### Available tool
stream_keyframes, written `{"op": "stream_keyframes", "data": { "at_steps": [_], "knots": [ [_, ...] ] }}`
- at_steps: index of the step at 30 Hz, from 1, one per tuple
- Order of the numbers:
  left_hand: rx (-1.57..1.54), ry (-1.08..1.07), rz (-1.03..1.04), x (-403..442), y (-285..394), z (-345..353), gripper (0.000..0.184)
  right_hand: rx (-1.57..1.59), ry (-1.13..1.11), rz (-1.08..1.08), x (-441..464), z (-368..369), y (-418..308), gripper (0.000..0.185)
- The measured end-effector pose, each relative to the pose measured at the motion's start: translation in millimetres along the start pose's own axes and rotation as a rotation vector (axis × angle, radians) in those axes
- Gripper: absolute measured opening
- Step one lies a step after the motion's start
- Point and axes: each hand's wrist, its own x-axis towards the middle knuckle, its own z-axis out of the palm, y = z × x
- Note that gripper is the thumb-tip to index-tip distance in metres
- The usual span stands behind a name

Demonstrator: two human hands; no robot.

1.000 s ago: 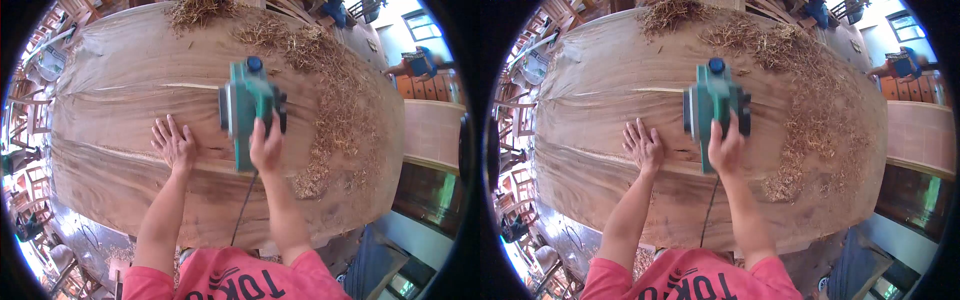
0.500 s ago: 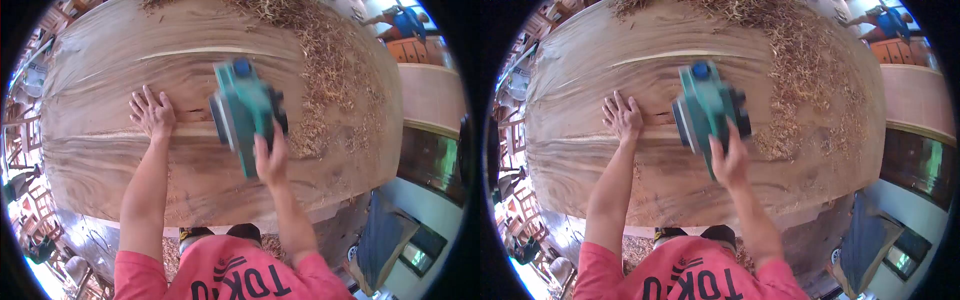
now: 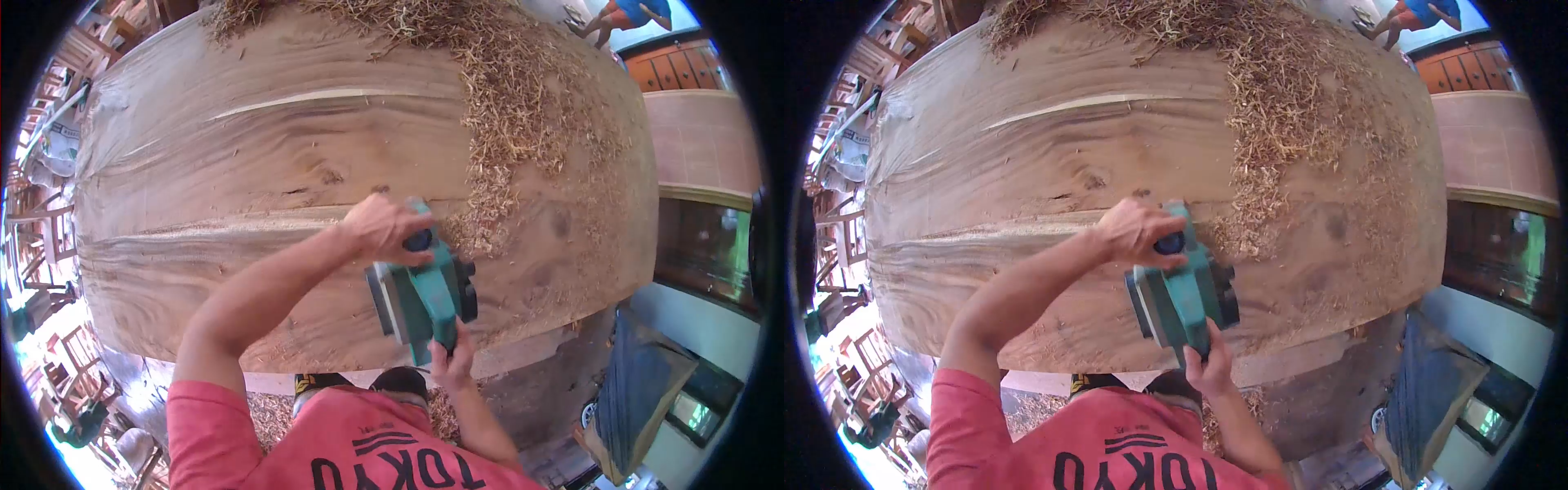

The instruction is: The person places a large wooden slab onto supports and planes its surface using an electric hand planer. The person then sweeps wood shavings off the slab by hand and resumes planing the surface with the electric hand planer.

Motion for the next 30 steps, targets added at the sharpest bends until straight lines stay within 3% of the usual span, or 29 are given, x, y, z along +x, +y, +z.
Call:
{"op": "stream_keyframes", "data": {
  "at_steps": [7, 10, 12, 14, 22, 24, 27, 30],
  "knots": [
    [-0.006, 0.549, -0.447, 52.2, -67.8, -48.9, 0.05, 0.042, 0.071, -0.133, 171.8, 47.3, -52.9, 0.045],
    [-0.461, 0.843, -0.596, 35.3, -108.2, -72.1, 0.061, 0.08, 0.06, -0.111, 230.8, 63.8, -76.3, 0.046],
    [-0.073, 0.87, -1.018, -3.8, -146.8, -52.4, 0.071, 0.104, 0.077, -0.125, 268.6, 75.3, -82.6, 0.043],
    [0.195, 0.76, -1.249, -33.5, -167.1, -18.8, 0.071, 0.099, 0.075, -0.14, 302.7, 83.9, -91.9, 0.042],
    [0.332, 0.723, -1.25, -32.4, -171.5, -5.7, 0.061, -0.035, 0.194, -0.333, 493.9, 130.1, -145.4, 0.052],
    [0.334, 0.742, -1.246, -34.0, -170.5, -2.6, 0.06, 0.081, 0.09, -0.274, 543.0, 144.3, -143.4, 0.055],
    [0.326, 0.752, -1.242, -35.0, -170.5, -3.6, 0.059, 0.136, 0.018, -0.201, 552.2, 145.5, -139.9, 0.056],
    [0.316, 0.771, -1.236, -35.3, -172.7, -3.1, 0.058, 0.109, 0.082, -0.209, 494.3, 135.3, -118.7, 0.055]
  ]
}}
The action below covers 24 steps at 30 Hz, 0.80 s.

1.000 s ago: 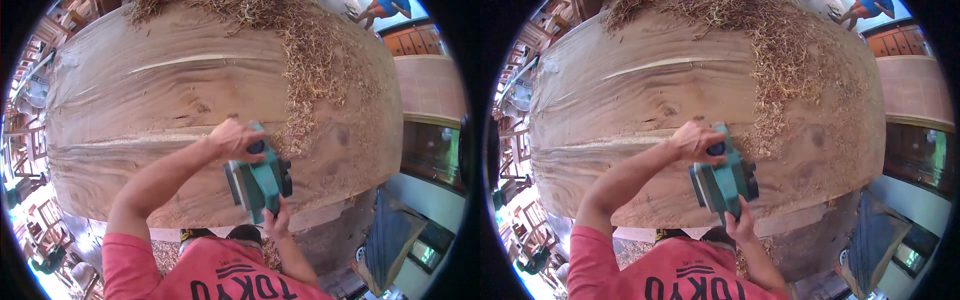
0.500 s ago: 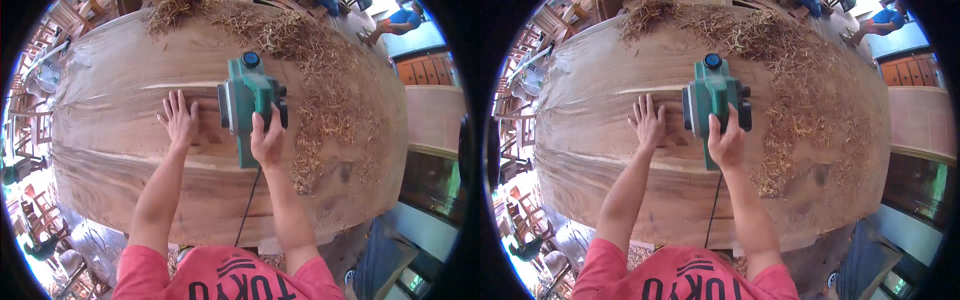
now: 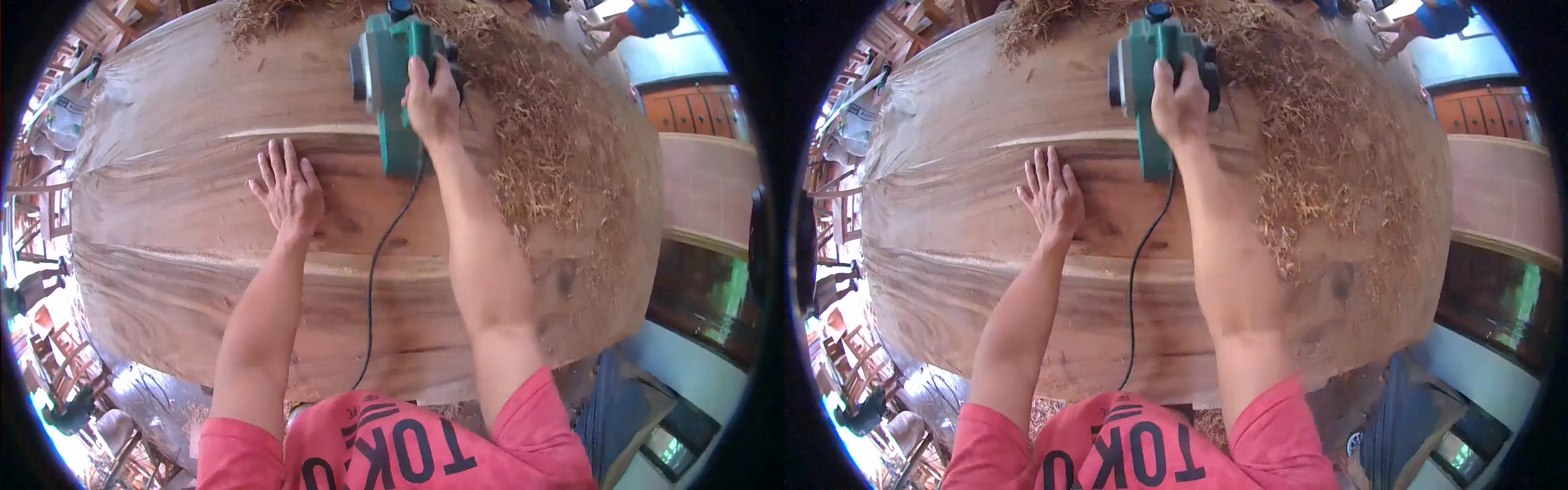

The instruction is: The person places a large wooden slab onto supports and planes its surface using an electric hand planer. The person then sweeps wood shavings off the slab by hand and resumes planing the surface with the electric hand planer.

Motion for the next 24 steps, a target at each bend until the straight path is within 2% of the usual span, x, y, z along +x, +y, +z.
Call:
{"op": "stream_keyframes", "data": {
  "at_steps": [3, 4, 5, 8, 9, 11, 13, 16, 21, 24],
  "knots": [
    [-0.02, 0.021, -0.009, 2.6, -3.2, 5.3, 0.057, 0.115, -0.056, 0.06, -116.1, -42.7, -7.9, 0.047],
    [-0.048, 0.022, -0.015, 0.2, -3.9, 4.5, 0.057, 0.223, -0.082, 0.167, -161.6, -59.1, -21.3, 0.045],
    [-0.077, 0.029, -0.019, 0.4, -3.4, 2.8, 0.057, 0.191, -0.067, 0.114, -207.2, -74.2, -16.6, 0.046],
    [-0.129, 0.042, -0.026, -0.6, -3.2, 2.3, 0.057, 0.219, -0.032, 0.192, -360.9, -123.1, -5.4, 0.057],
    [-0.139, 0.046, -0.027, 0.4, -3.8, 2.9, 0.057, 0.241, -0.084, 0.267, -408.1, -143.5, -2.2, 0.061],
    [-0.142, 0.059, -0.024, -1.1, -4.0, 2.6, 0.057, 0.141, -0.115, 0.183, -470.3, -170.3, 3.6, 0.06],
    [-0.152, 0.06, -0.02, -5.0, -3.2, 3.4, 0.057, 0.11, -0.101, 0.167, -475.2, -171.5, 0.4, 0.058],
    [-0.161, 0.075, -0.024, -1.1, -4.8, 3.6, 0.057, 0.119, -0.058, 0.177, -425.6, -147.8, 1.2, 0.055],
    [-0.116, 0.073, -0.028, -0.8, -3.0, 5.5, 0.056, 0.046, -0.055, 0.132, -272.5, -94.4, -19.0, 0.044],
    [-0.102, 0.061, -0.026, -0.4, -2.4, 4.0, 0.057, 0.035, -0.038, 0.116, -196.8, -65.2, -22.4, 0.046]
  ]
}}
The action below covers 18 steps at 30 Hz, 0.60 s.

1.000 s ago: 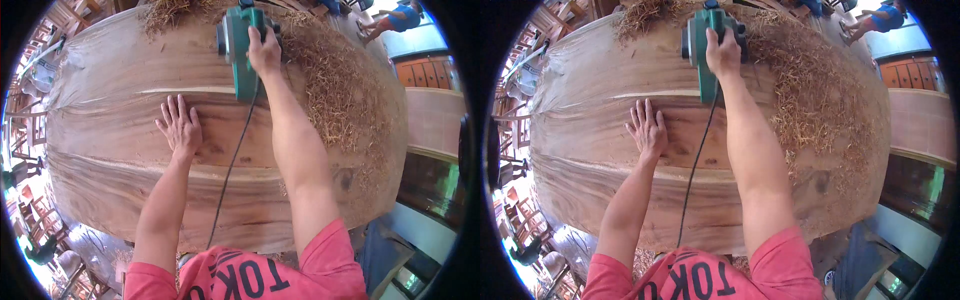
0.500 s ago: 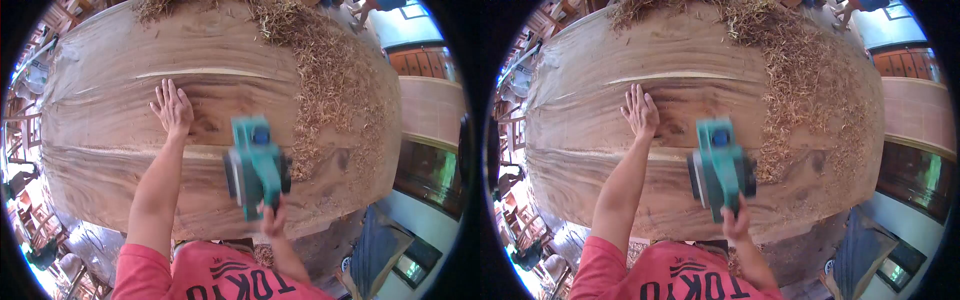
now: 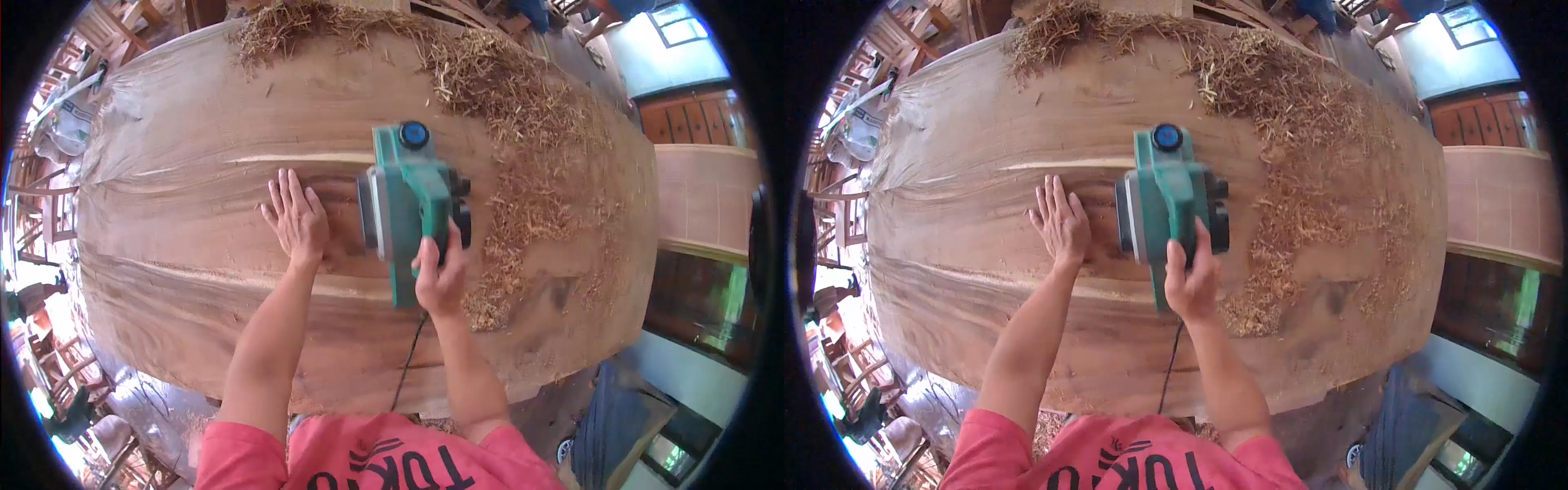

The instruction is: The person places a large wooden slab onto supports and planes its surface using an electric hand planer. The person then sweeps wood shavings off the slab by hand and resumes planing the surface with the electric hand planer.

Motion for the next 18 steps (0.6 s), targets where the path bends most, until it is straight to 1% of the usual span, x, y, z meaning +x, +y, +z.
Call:
{"op": "stream_keyframes", "data": {
  "at_steps": [5, 9, 10, 12, 13, 14, 16, 18],
  "knots": [
    [0.041, -0.034, -0.007, -1.4, 5.4, -7.8, 0.059, 0.014, 0.039, -0.036, 109.6, 38.6, -9.2, 0.045],
    [0.065, -0.037, -0.005, 0.6, 6.9, -6.0, 0.06, -0.058, 0.097, -0.151, 217.7, 72.2, -15.9, 0.047],
    [0.074, -0.03, 0.006, 0.8, 7.8, -7.0, 0.06, -0.007, 0.067, -0.196, 259.1, 84.4, -17.3, 0.048],
    [0.09, -0.038, 0.013, -1.2, 7.7, -7.4, 0.06, 0.052, -0.035, -0.151, 303.5, 90.2, -25.3, 0.05],
    [0.096, -0.034, 0.004, 1.4, 8.3, -6.6, 0.06, 0.057, -0.12, -0.076, 317.9, 90.8, -37.1, 0.051],
    [0.102, -0.031, 0.003, -0.9, 8.0, -8.2, 0.059, 0.038, -0.155, -0.113, 332.6, 92.8, -31.1, 0.052],
    [0.111, -0.032, 0.013, 1.9, 9.9, -9.0, 0.059, -0.067, -0.06, -0.229, 328.6, 92.7, -9.4, 0.05],
    [0.119, -0.011, 0.029, -0.1, 4.8, -2.5, 0.059, -0.06, -0.008, -0.164, 266.9, 74.1, -13.1, 0.049]
  ]
}}
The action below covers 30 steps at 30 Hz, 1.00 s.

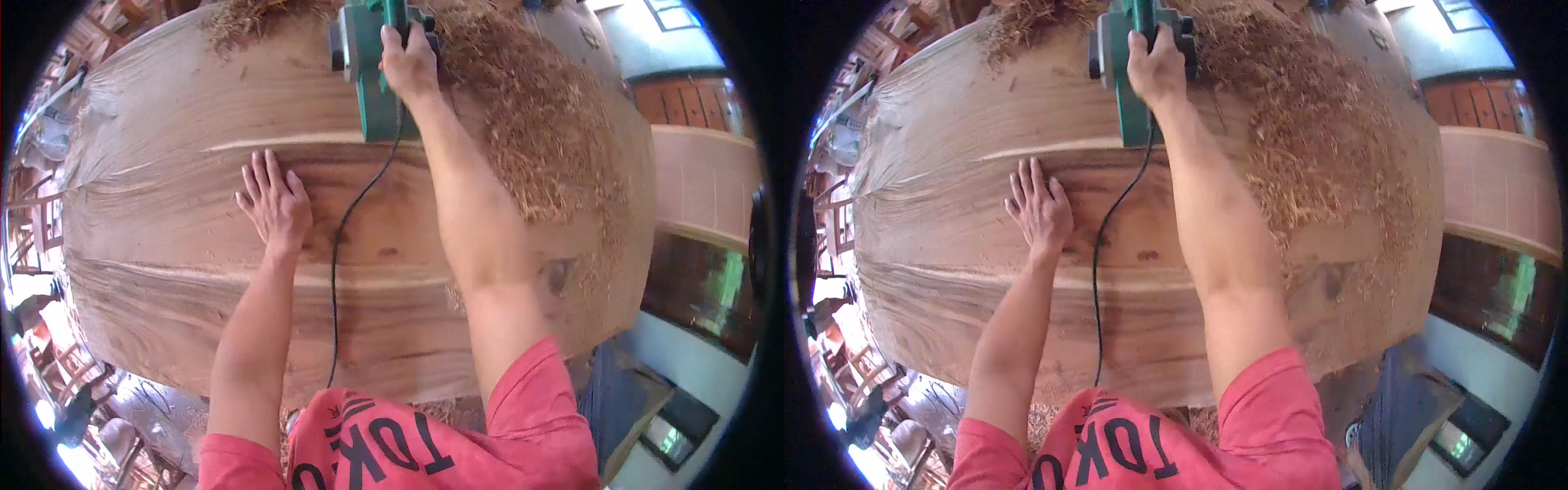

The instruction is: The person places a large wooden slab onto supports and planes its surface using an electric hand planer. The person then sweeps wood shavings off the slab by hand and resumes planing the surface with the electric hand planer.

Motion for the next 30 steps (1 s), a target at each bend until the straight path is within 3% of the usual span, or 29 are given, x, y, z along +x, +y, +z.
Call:
{"op": "stream_keyframes", "data": {
  "at_steps": [3, 9, 12, 18, 22, 30],
  "knots": [
    [-0.009, 0.027, 0.028, -2.1, -0.3, 5.0, 0.058, 0.083, -0.017, 0.068, -136.7, -58.1, -1.4, 0.048],
    [-0.026, -0.007, 0.002, 1.7, -1.2, 1.8, 0.061, 0.017, -0.042, 0.288, -540.6, -203.5, 15.6, 0.053],
    [-0.035, -0.025, -0.025, 1.3, 2.1, -0.2, 0.061, 0.004, -0.054, 0.421, -625.4, -240.1, -15.8, 0.056],
    [-0.043, -0.043, -0.144, -11.1, 26.8, 6.3, 0.064, 0.113, -0.016, 0.314, -565.3, -216.6, 7.7, 0.053],
    [-0.069, -0.04, -0.159, -12.4, 32.5, 4.1, 0.065, 0.182, 0.056, 0.284, -430.9, -175.5, 9.1, 0.049],
    [-0.02, -0.026, -0.157, -12.0, 35.0, 3.1, 0.064, -0.004, 0.071, 0.174, -179.6, -108.1, 11.9, 0.048]
  ]
}}
